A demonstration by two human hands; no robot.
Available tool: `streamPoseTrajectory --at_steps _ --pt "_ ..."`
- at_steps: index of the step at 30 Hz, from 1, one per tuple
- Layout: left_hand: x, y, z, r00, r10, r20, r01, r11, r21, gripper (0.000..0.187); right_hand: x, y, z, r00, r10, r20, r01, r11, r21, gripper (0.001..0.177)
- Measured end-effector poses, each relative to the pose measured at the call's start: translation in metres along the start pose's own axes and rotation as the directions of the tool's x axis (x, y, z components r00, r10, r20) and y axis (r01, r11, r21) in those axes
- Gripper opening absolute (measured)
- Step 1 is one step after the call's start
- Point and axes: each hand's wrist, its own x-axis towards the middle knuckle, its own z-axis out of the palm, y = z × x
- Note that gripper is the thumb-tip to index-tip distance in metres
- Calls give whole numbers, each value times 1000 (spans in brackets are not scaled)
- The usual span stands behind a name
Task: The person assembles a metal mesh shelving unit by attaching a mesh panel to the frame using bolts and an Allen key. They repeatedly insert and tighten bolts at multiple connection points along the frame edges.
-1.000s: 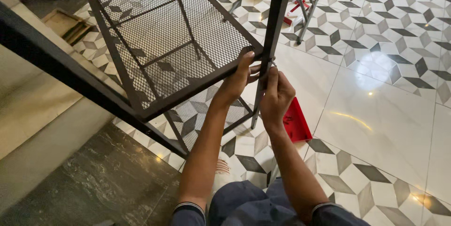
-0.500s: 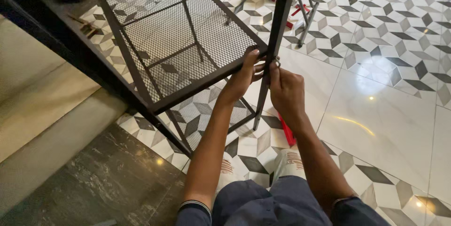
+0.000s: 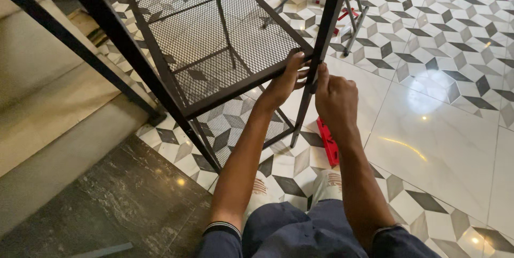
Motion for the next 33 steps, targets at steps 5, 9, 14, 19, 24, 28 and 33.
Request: streamPoseTrajectory --at_steps 5,9,14,19,24,28,33 --pt "3 -4 2 1000 6 12 -6 1000 -23 73 -1 0 2 998 69 -4 -67 974 218 57" --pt "-5 0 6 1000 10 -19 -10 1000 -12 74 -4 1 -5 987 92 129 -124 956 266 61" --pt "-28 8 21 989 -17 -147 24 999 44 72 -8 22 -18 985 -63 163 36 986 162 49" --pt "-106 -7 49 801 506 -320 -356 832 425 43 -28 58 -12 974 -63 220 -37 904 427 42" --pt "-202 -34 42 91 985 -148 -294 168 941 42 -73 76 27 962 -272 1 249 884 396 29" --pt "-244 -55 7 181 882 -434 -111 457 882 57 -106 68 59 947 -319 32 275 861 428 27" --pt "-249 -80 -38 350 654 -670 -110 739 664 52 -117 67 79 953 -289 90 236 895 379 28"
